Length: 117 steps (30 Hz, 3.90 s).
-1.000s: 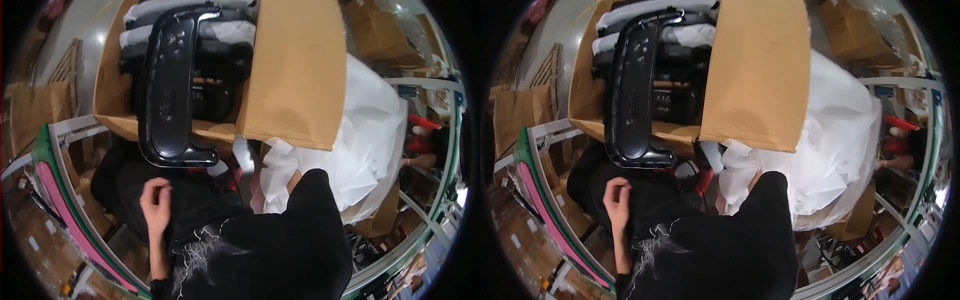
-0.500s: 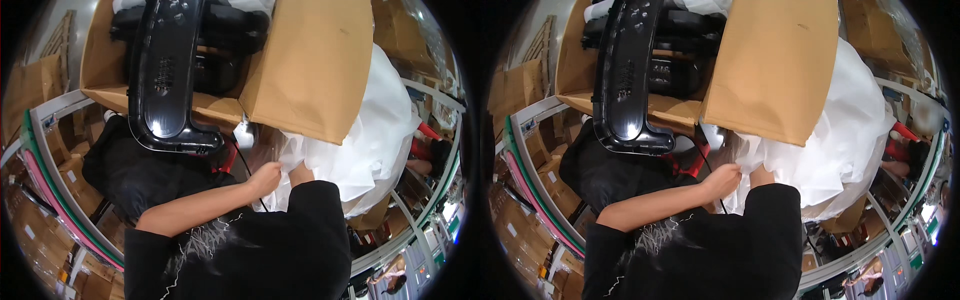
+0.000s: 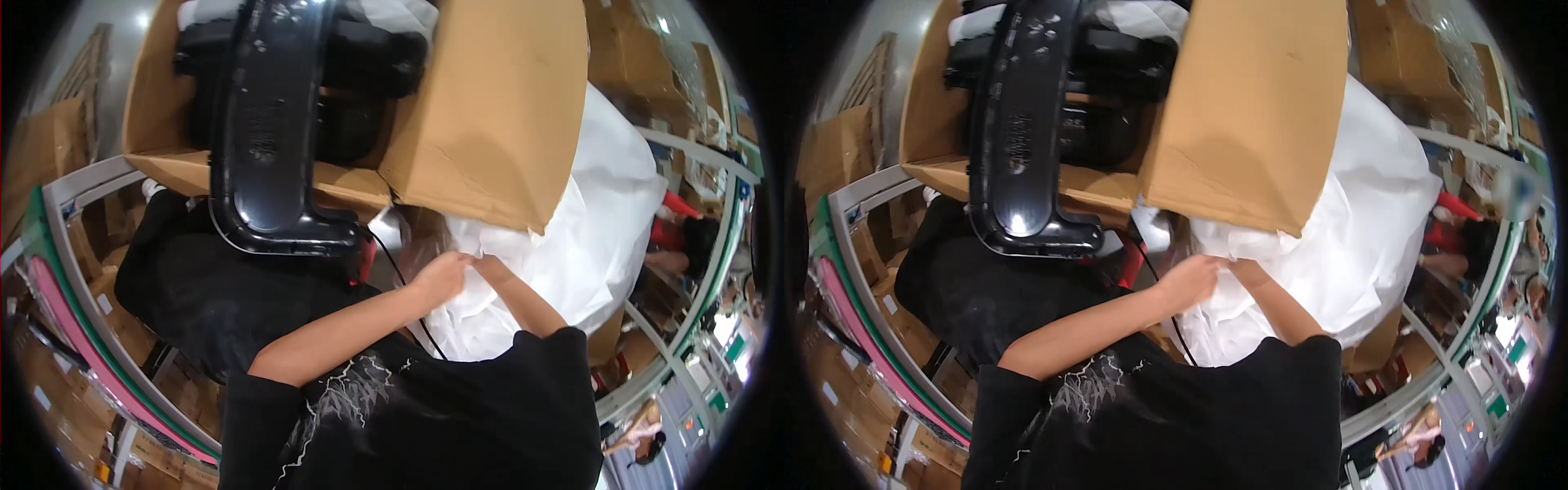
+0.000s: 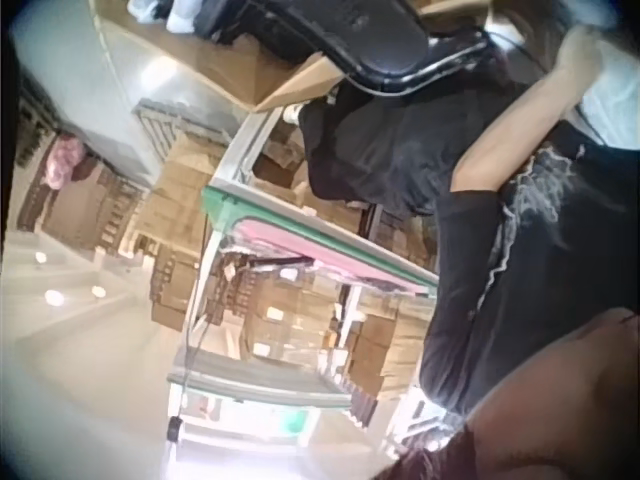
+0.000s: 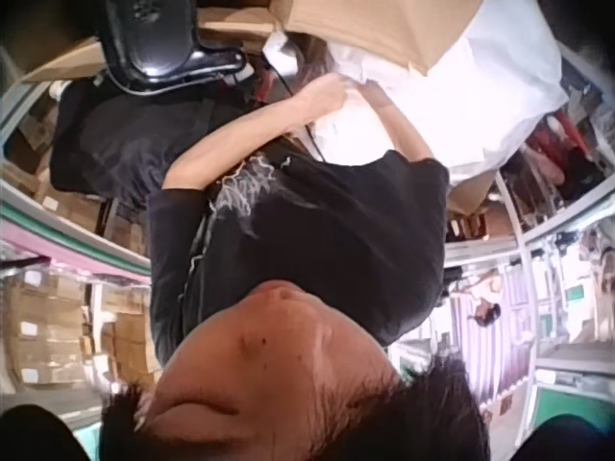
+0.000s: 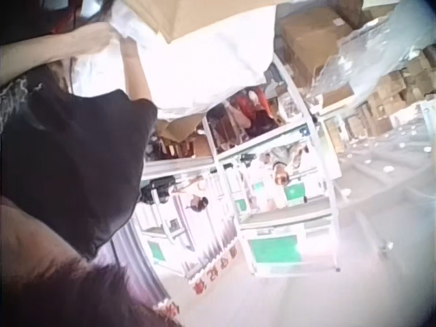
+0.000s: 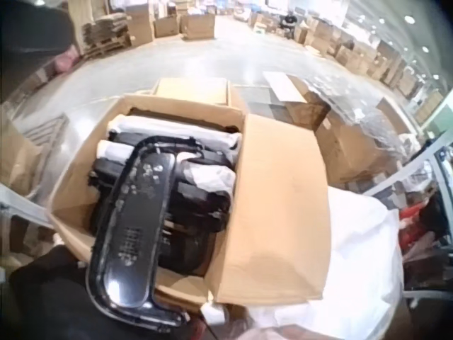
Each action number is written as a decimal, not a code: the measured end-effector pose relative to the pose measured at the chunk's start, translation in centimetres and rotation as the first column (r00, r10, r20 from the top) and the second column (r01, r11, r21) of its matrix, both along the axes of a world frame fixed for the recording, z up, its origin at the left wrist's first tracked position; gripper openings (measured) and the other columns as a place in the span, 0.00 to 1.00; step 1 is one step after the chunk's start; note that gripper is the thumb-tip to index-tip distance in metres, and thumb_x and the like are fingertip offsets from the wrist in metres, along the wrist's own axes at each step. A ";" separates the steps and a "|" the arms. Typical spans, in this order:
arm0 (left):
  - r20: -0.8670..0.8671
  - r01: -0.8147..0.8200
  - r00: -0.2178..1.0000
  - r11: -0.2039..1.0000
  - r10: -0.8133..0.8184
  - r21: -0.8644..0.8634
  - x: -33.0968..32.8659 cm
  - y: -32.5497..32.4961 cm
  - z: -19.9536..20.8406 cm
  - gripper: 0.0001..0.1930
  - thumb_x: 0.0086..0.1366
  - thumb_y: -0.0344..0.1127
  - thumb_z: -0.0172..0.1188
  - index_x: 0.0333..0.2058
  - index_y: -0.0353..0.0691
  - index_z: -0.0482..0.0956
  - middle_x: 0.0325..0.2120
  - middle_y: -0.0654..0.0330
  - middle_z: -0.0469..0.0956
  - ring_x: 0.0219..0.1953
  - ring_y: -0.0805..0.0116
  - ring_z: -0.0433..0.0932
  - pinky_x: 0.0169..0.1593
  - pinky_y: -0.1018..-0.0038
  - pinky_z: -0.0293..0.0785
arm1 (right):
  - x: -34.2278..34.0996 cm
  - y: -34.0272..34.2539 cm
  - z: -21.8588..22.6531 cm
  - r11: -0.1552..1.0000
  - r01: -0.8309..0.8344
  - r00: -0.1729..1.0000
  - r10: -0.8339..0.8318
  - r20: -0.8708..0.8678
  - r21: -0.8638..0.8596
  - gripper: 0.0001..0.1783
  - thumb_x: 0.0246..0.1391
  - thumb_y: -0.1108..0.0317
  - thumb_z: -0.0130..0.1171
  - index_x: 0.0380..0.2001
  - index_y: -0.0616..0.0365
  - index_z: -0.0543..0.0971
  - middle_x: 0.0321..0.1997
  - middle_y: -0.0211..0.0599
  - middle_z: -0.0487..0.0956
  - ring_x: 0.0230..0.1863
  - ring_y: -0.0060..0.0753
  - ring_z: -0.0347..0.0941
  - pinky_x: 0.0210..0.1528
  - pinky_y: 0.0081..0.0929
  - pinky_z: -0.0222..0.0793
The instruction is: Fitting circuit boards into plastic housings and securing them with an electric screwdriver.
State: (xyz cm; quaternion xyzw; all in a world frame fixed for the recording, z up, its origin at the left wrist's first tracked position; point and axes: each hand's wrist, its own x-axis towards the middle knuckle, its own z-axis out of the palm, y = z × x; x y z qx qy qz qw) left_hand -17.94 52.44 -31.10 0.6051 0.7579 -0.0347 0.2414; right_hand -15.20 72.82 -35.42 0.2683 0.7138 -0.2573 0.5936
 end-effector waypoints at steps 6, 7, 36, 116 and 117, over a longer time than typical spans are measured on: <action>0.914 -0.825 0.071 0.538 0.399 -0.171 -6.0 -8.0 11.4 0.20 0.65 0.40 0.56 0.52 0.34 0.71 0.45 0.53 0.76 0.52 0.58 0.72 0.55 0.66 0.69 | -0.2 0.8 -1.6 0.930 -0.269 0.962 0.246 -0.117 -0.251 0.29 0.53 0.49 0.57 0.52 0.57 0.76 0.48 0.47 0.79 0.53 0.44 0.73 0.56 0.34 0.66; 0.888 -0.846 -0.200 0.383 0.415 -0.370 -6.1 -10.5 12.6 0.20 0.66 0.40 0.56 0.52 0.33 0.71 0.46 0.53 0.76 0.50 0.61 0.74 0.53 0.67 0.71 | -0.8 0.5 -1.8 0.906 -0.318 0.946 0.286 -0.150 -0.278 0.28 0.53 0.49 0.57 0.51 0.57 0.76 0.48 0.46 0.79 0.53 0.44 0.73 0.56 0.34 0.66; 0.983 -0.744 -0.066 -0.648 -0.171 -0.163 0.3 -32.7 20.5 0.08 0.54 0.32 0.57 0.27 0.32 0.75 0.15 0.64 0.71 0.17 0.78 0.67 0.20 0.73 0.62 | -23.5 -36.0 27.8 0.384 -0.610 -0.587 0.369 -0.721 0.693 0.43 0.30 0.78 0.62 0.59 0.64 0.66 0.70 0.53 0.56 0.70 0.57 0.50 0.67 0.50 0.48; 0.250 -0.555 -0.624 -0.644 0.741 0.526 19.5 -51.8 30.9 0.31 0.39 0.36 0.73 0.45 0.37 0.76 0.40 0.57 0.75 0.39 0.56 0.78 0.38 0.67 0.76 | -11.8 -71.3 33.6 -0.558 -0.828 0.073 -0.019 -0.997 -0.050 0.31 0.27 0.73 0.73 0.43 0.59 0.75 0.51 0.41 0.75 0.51 0.46 0.70 0.53 0.36 0.67; 0.227 -0.569 -0.627 -0.637 0.745 0.520 19.4 -51.9 30.9 0.31 0.39 0.37 0.73 0.45 0.38 0.76 0.41 0.57 0.74 0.39 0.56 0.78 0.38 0.67 0.76 | -11.8 -71.3 33.6 -0.560 -0.828 0.058 -0.029 -0.998 -0.031 0.32 0.26 0.74 0.73 0.42 0.60 0.76 0.50 0.41 0.74 0.51 0.46 0.70 0.53 0.36 0.67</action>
